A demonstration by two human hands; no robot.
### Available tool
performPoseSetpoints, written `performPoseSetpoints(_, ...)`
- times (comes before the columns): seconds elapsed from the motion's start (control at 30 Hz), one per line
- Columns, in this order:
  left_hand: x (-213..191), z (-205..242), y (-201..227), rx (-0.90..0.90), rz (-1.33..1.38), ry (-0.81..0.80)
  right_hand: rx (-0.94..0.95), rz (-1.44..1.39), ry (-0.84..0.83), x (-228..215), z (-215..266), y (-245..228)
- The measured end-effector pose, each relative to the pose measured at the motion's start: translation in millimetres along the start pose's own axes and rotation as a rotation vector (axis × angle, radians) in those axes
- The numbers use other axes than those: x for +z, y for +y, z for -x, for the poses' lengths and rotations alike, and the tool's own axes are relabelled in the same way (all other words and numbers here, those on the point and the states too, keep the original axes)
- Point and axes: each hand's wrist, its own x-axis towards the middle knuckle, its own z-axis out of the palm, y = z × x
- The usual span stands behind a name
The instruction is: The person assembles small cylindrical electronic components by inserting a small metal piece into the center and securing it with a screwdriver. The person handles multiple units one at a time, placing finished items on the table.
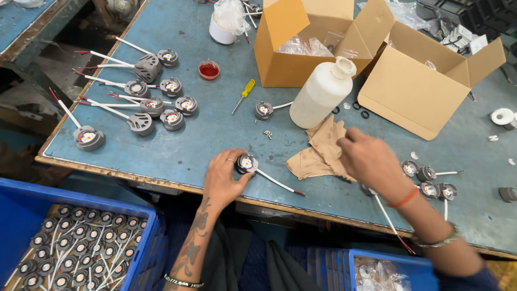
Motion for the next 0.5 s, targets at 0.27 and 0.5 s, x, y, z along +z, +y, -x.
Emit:
performPoseSetpoints(0.27, 2.8, 4.5, -0.6, 0.031, -0.016, -0.022, -0.223, -0.283, -0.085, -57.0, -18.7, -22.8)
performPoseSetpoints(0.5, 2.4, 3.5, -0.9, 0.082, -0.014, -0.023, -0.173, -0.088, -0.346, -14.3, -31.8, -24.3)
